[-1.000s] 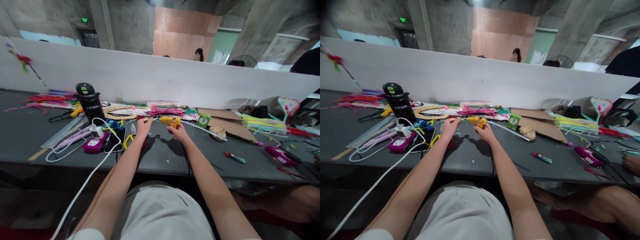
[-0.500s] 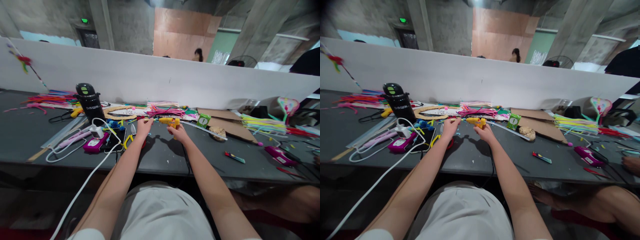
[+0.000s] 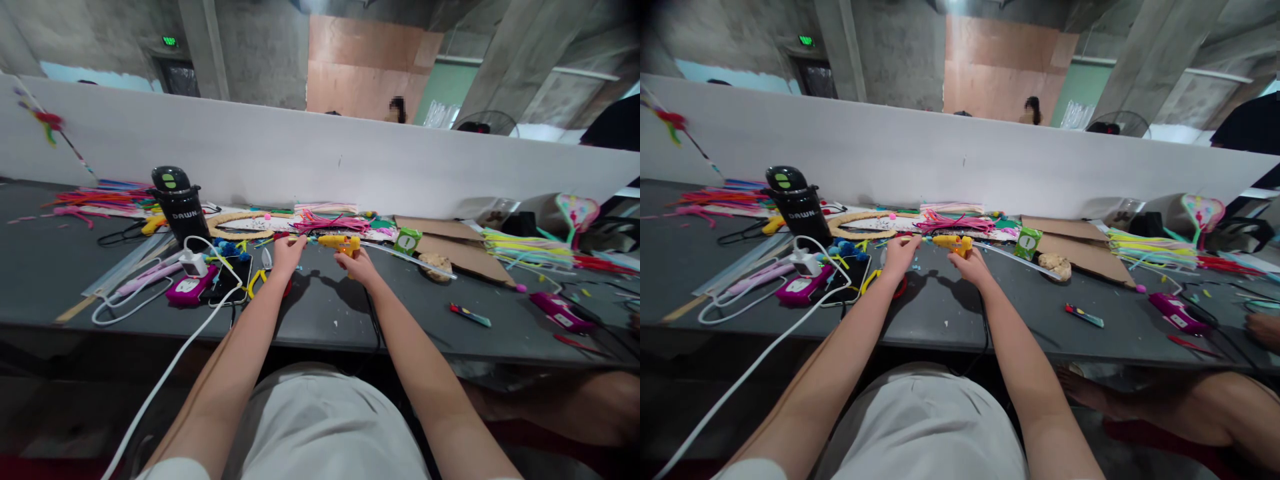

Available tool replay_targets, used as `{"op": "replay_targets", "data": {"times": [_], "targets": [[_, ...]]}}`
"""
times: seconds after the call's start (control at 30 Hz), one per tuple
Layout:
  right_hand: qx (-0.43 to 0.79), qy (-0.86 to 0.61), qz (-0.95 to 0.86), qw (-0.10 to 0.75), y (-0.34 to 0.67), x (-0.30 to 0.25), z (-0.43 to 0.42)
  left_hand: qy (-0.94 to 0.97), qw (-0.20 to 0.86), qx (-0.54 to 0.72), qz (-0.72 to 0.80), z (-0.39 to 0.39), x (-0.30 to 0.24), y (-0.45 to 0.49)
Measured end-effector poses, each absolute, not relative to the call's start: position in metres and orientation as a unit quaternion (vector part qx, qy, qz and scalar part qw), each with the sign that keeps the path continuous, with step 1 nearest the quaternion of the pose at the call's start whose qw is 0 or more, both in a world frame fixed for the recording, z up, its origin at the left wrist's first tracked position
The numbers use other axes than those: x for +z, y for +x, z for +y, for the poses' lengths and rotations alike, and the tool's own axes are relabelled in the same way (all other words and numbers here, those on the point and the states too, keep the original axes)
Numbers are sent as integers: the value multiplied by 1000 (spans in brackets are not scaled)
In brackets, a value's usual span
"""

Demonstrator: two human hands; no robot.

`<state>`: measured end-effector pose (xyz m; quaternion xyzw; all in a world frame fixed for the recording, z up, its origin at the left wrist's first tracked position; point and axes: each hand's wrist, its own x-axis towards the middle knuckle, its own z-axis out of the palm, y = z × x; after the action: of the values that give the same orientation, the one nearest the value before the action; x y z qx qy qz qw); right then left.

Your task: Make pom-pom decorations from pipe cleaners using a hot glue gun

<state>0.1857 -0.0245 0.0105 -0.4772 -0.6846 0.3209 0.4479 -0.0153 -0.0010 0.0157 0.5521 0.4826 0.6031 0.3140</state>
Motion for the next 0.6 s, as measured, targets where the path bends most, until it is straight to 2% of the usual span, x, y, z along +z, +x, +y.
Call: {"op": "replay_targets", "data": {"times": [0.6], "targets": [[284, -499, -695, 432, 189, 10, -24, 530, 323, 611, 491, -1, 16, -17]]}}
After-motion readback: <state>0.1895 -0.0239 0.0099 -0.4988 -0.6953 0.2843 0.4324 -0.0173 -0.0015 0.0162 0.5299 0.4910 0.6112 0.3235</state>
